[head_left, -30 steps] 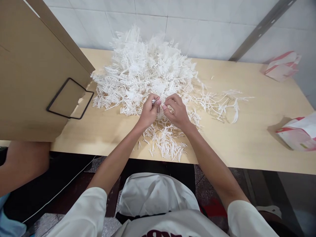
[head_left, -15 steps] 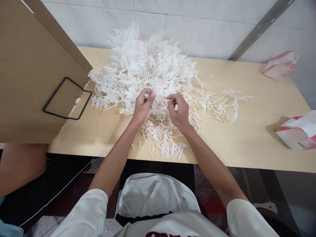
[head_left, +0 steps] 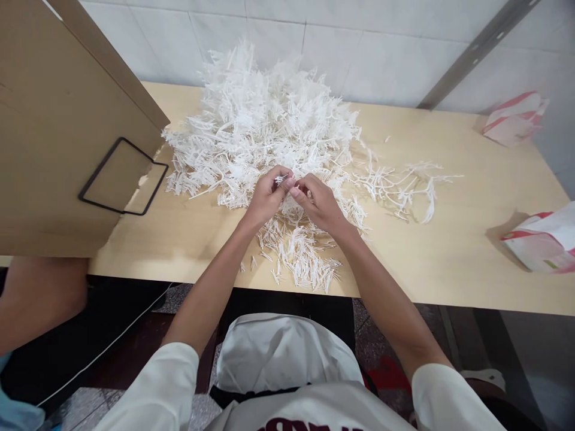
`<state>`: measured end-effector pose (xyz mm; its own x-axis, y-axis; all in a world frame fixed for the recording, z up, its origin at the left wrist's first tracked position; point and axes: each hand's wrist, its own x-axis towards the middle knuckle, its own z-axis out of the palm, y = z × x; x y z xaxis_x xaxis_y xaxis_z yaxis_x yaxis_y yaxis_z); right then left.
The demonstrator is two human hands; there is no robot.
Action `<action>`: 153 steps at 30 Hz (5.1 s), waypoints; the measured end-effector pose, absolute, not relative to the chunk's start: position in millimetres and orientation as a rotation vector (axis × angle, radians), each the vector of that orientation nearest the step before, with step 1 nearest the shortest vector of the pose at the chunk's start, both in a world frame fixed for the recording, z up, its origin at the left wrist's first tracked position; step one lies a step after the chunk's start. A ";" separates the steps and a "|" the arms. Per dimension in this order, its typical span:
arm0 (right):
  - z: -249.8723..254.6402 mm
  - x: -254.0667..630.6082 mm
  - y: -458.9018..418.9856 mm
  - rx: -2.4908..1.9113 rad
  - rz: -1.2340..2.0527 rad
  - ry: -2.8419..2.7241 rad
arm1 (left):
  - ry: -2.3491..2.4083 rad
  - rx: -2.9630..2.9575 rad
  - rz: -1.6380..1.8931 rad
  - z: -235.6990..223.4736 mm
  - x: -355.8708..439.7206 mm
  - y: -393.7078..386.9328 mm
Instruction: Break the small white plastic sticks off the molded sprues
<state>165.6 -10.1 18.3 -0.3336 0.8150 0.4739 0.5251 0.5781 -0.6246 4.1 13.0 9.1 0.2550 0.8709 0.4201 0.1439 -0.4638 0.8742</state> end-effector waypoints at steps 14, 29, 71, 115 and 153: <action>14.1 155.2 -22.7 -0.880 0.057 -1.961 | 1.043 1.613 1.407 -4.1 -7.2 27.2; 18.1 166.4 -8.3 -1.051 0.306 -1.816 | 0.907 1.783 1.219 4.4 14.0 1.8; 4.7 157.7 -5.6 -1.041 0.793 -1.296 | 0.993 1.936 1.192 19.2 7.8 1.1; 22.0 177.0 -3.8 -1.015 1.111 -1.478 | 1.073 1.849 1.287 17.4 11.1 -3.1; 10.3 178.2 11.1 -1.035 0.986 -1.192 | 1.007 1.736 1.244 8.4 9.2 4.1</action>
<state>178.2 11.1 10.3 0.1112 0.9657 0.2347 -0.0492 0.2412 -0.9692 9.2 4.1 8.4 0.2143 0.9070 0.3625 0.1657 -0.3995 0.9016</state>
